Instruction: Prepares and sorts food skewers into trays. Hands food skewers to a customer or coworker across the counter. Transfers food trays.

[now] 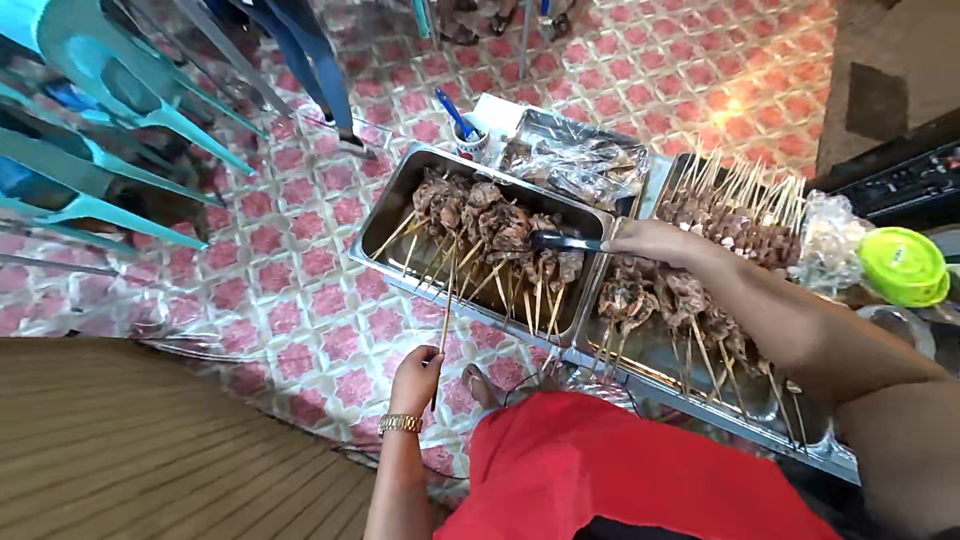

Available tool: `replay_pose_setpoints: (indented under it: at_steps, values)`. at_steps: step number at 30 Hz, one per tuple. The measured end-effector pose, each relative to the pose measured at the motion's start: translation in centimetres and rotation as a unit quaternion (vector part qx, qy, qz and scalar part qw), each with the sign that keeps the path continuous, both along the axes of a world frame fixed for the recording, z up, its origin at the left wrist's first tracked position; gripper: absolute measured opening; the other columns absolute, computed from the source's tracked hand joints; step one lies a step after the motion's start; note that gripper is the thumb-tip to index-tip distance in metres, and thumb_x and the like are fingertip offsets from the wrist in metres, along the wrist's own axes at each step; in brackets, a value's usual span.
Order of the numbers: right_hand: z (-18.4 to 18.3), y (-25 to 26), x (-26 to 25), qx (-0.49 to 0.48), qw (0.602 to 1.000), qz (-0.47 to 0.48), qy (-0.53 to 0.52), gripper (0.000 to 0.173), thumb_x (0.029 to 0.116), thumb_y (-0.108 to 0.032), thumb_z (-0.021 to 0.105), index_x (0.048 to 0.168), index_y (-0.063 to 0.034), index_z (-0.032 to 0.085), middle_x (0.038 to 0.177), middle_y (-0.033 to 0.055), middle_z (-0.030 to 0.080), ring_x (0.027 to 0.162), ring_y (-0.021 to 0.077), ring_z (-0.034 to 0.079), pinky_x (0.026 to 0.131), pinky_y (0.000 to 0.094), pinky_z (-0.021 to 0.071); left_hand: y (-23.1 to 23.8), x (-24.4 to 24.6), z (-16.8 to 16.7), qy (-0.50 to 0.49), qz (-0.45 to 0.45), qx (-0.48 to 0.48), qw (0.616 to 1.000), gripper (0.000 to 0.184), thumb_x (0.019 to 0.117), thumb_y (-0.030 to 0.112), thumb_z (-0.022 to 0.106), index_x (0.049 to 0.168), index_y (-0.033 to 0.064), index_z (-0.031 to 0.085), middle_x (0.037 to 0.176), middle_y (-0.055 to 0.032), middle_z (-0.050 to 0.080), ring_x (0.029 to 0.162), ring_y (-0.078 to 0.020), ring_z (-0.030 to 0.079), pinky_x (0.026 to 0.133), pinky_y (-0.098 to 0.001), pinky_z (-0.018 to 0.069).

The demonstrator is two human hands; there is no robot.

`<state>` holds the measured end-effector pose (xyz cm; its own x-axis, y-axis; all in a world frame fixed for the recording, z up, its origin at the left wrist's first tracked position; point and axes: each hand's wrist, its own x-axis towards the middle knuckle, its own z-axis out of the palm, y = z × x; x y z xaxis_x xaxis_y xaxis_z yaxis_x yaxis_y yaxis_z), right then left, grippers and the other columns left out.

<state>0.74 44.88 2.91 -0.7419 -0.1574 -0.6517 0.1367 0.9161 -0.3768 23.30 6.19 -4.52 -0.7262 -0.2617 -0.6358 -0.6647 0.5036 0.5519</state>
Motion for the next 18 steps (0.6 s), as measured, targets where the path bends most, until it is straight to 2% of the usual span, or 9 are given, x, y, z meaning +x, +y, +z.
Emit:
replay_pose_setpoints:
  at_steps: [1,2,4,8,10,14,18]
  values:
    - [-1.0,0.8,0.0,-0.052,0.995,-0.074,-0.031,0.050,0.1039,-0.049,0.056,0.101,-0.0003,0.070,0.076,0.0075,0.063,0.056,0.0138,0.050,0.055,0.0334,0.0445,0.0,0.3,-0.1,-0.003,0.001,0.004,1.000,0.025,0.1045,0.017,0.057,0.121,-0.0003,0.065,0.107,-0.0150,0.068,0.087,-0.0212,0.066,0.085,-0.0423,0.0533]
    - [-1.8,1.2,0.0,-0.093,0.985,-0.130,-0.060,0.049,0.1045,-0.048,0.054,0.100,-0.0008,0.069,0.072,0.0046,0.062,0.051,0.0096,0.047,0.050,0.0281,0.0417,-0.1,0.6,-0.1,-0.009,0.000,0.005,1.000,0.025,0.1045,0.018,0.057,0.121,0.0002,0.065,0.107,-0.0143,0.068,0.088,-0.0207,0.066,0.085,-0.0424,0.0530]
    - [-3.1,1.3,0.1,-0.143,0.968,-0.183,-0.098,0.048,0.1045,-0.048,0.054,0.104,-0.0026,0.068,0.074,0.0032,0.064,0.048,0.0068,0.046,0.045,0.0236,0.0397,-0.2,0.9,0.1,-0.014,-0.003,0.005,1.000,0.025,0.1046,0.018,0.057,0.120,0.0011,0.065,0.106,-0.0136,0.069,0.088,-0.0207,0.066,0.086,-0.0429,0.0526]
    - [-3.7,-0.6,0.7,-0.170,0.956,-0.208,-0.119,0.046,0.1056,-0.048,0.051,0.109,-0.0045,0.065,0.073,0.0018,0.059,0.049,0.0066,0.043,0.046,0.0234,0.0388,-0.5,1.1,0.4,-0.014,-0.019,0.005,1.000,0.027,0.1050,0.017,0.056,0.123,-0.0008,0.064,0.109,-0.0163,0.069,0.092,-0.0236,0.066,0.089,-0.0450,0.0526]
    - [-4.5,-1.3,0.8,-0.188,0.946,-0.230,-0.133,0.046,0.1053,-0.050,0.050,0.113,-0.0068,0.064,0.073,0.0013,0.061,0.047,0.0054,0.044,0.044,0.0212,0.0376,-0.4,0.9,0.6,-0.018,-0.021,0.003,1.000,0.027,0.1050,0.018,0.056,0.123,-0.0001,0.064,0.109,-0.0154,0.068,0.093,-0.0229,0.066,0.089,-0.0444,0.0522]
    - [-5.9,-2.0,1.0,-0.243,0.925,-0.247,-0.158,0.045,0.1057,-0.051,0.047,0.106,-0.0090,0.063,0.071,0.0001,0.059,0.046,0.0058,0.043,0.042,0.0209,0.0370,-0.5,0.8,1.0,-0.007,-0.016,0.006,1.000,0.025,0.1048,0.018,0.056,0.121,0.0008,0.065,0.108,-0.0141,0.068,0.091,-0.0209,0.066,0.088,-0.0430,0.0524]
    - [-7.9,-4.5,1.0,-0.276,0.912,-0.271,-0.137,0.046,0.1047,-0.051,0.051,0.107,-0.0070,0.063,0.071,0.0001,0.057,0.047,0.0063,0.043,0.045,0.0221,0.0391,-0.1,0.7,1.4,-0.014,-0.024,0.003,1.000,0.026,0.1051,0.019,0.056,0.122,0.0013,0.065,0.110,-0.0142,0.068,0.094,-0.0213,0.066,0.090,-0.0430,0.0518]
